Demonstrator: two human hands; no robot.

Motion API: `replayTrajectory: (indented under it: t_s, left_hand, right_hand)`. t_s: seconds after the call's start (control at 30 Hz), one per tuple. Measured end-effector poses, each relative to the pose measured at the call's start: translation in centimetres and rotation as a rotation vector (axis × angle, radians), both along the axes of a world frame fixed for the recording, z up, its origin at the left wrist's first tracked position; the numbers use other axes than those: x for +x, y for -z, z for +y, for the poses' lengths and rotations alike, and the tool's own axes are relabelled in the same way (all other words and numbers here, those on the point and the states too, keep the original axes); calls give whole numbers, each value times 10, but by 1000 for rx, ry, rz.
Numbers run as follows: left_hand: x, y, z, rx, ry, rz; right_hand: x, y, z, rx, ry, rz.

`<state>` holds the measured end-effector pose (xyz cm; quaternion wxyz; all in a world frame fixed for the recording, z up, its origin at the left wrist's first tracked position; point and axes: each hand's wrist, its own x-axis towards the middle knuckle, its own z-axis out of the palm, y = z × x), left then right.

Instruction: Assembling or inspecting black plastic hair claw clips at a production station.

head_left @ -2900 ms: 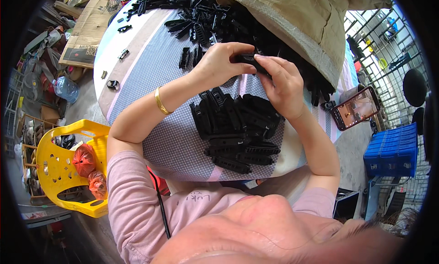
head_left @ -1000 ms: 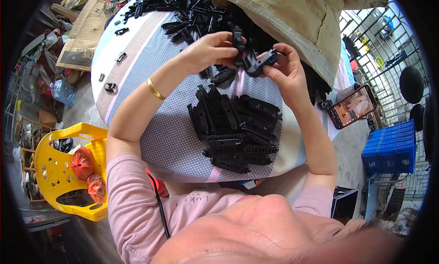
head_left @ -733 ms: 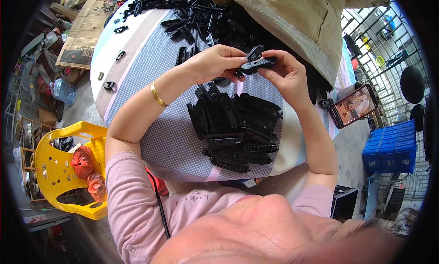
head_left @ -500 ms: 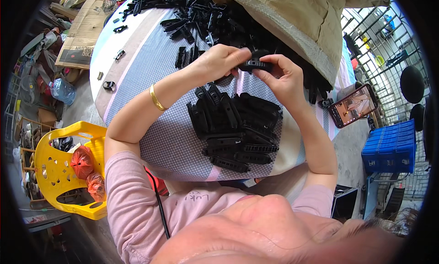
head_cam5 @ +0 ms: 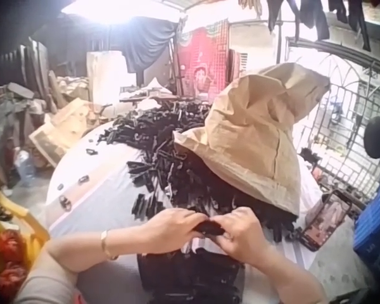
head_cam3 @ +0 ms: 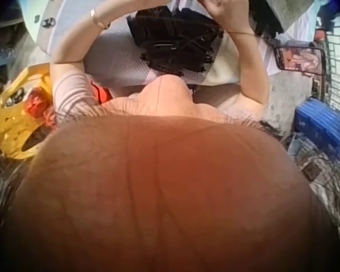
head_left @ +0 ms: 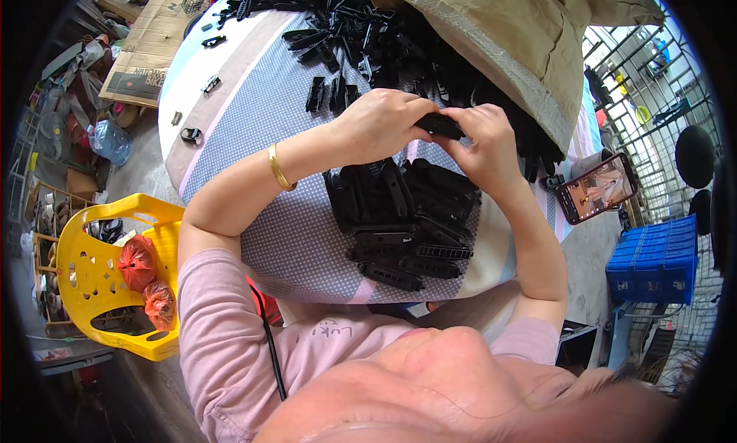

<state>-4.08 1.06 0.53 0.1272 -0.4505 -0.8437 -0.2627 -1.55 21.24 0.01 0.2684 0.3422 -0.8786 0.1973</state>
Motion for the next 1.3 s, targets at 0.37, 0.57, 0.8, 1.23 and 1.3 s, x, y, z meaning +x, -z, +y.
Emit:
replayTrajectory:
  t_s: [0.37,0.57,0.8,1.23,1.3]
  left_hand:
    - [-96,2,-66,-110,-375,26]
    - [-116,38,-67,-117,-395,-4]
    - [-112,33,-67,-181,-444,161]
    - [-95,-12,-65,574,-252,-444]
    - [-83,-18,-52,623,-136,-553]
  right_hand:
    - [-13,12,8,-73,-372,-675]
    - [-36,25,-12,-324,-69,-411]
    - [-38,36,-16,25,104,-162]
    - [-16,9,3,-769,-40,-773]
    - [-13,10,1,-765,-57,-688]
